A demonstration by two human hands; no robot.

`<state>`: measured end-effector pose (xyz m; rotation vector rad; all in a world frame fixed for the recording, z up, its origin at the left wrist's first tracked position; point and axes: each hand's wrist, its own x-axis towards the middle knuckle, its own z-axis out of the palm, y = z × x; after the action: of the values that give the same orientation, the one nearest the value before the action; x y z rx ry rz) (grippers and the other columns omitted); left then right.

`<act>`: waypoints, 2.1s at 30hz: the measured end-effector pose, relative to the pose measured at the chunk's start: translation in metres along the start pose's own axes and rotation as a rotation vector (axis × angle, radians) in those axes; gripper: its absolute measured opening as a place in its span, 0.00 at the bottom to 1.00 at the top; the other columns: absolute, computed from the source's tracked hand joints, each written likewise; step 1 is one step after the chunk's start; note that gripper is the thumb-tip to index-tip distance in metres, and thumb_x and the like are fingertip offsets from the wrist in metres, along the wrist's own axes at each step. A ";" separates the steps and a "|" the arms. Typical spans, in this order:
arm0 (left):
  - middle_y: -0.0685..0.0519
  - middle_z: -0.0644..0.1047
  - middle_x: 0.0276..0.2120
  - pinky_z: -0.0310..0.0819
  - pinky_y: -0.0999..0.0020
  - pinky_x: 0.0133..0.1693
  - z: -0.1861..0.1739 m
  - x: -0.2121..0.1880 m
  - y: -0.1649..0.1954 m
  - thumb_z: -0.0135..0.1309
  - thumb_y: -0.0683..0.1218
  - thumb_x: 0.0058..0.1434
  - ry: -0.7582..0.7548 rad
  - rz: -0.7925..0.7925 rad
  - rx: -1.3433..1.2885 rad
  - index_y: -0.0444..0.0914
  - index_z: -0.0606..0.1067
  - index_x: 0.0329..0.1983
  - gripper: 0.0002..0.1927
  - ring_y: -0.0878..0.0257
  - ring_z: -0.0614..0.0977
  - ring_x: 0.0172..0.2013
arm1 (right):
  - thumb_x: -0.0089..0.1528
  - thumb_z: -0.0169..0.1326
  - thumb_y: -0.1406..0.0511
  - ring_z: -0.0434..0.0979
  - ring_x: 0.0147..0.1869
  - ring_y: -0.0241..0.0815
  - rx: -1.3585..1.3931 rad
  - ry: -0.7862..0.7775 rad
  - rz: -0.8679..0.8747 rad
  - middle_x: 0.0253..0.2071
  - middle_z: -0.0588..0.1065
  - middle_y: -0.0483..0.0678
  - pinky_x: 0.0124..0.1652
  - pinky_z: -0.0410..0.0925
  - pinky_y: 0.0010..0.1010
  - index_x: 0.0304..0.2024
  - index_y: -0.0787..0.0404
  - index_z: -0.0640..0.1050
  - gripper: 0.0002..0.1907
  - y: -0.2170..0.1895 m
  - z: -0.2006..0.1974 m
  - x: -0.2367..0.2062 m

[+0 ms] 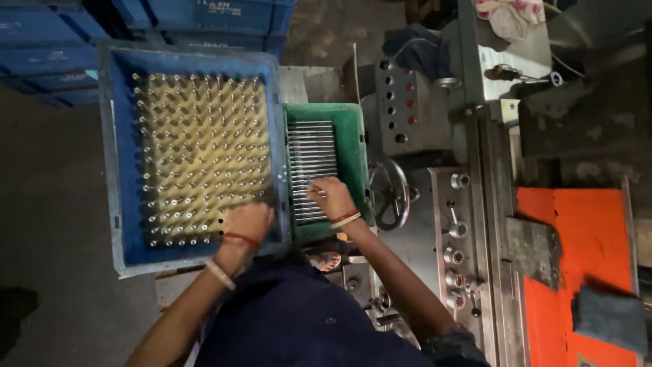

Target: The person repeatedly picks metal rods from a green bin, inserts them into a metal turning machine, operates the machine to machine the rods, and then removes the finished pieces. The process is repeated multiple times throughout the clip.

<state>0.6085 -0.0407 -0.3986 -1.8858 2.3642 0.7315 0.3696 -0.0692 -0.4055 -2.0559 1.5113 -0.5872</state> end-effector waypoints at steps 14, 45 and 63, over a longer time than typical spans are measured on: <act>0.60 0.69 0.21 0.61 0.68 0.21 -0.034 0.039 -0.007 0.57 0.64 0.76 -0.111 -0.155 -1.940 0.44 0.74 0.34 0.23 0.69 0.65 0.17 | 0.70 0.51 0.62 0.67 0.36 0.52 0.169 0.035 0.044 0.33 0.65 0.54 0.38 0.63 0.42 0.38 0.66 0.71 0.12 -0.118 -0.073 -0.058; 0.57 0.70 0.16 0.59 0.74 0.23 -0.082 0.009 0.140 0.55 0.53 0.69 -0.238 0.552 -1.079 0.33 0.76 0.22 0.23 0.74 0.68 0.20 | 0.58 0.62 0.68 0.74 0.52 0.49 -0.442 0.341 -0.173 0.41 0.74 0.50 0.68 0.60 0.51 0.43 0.63 0.79 0.11 -0.142 -0.143 -0.160; 0.61 0.70 0.18 0.58 0.75 0.24 -0.086 -0.019 0.153 0.57 0.50 0.69 -0.162 0.705 -1.305 0.37 0.73 0.20 0.21 0.76 0.68 0.21 | 0.68 0.57 0.66 0.53 0.21 0.27 0.986 0.445 0.358 0.16 0.57 0.37 0.23 0.48 0.26 0.16 0.56 0.65 0.25 -0.147 -0.090 -0.168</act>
<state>0.4939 -0.0315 -0.2645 -0.8082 2.5628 2.8208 0.3743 0.1140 -0.2499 -0.9178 1.3388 -1.3560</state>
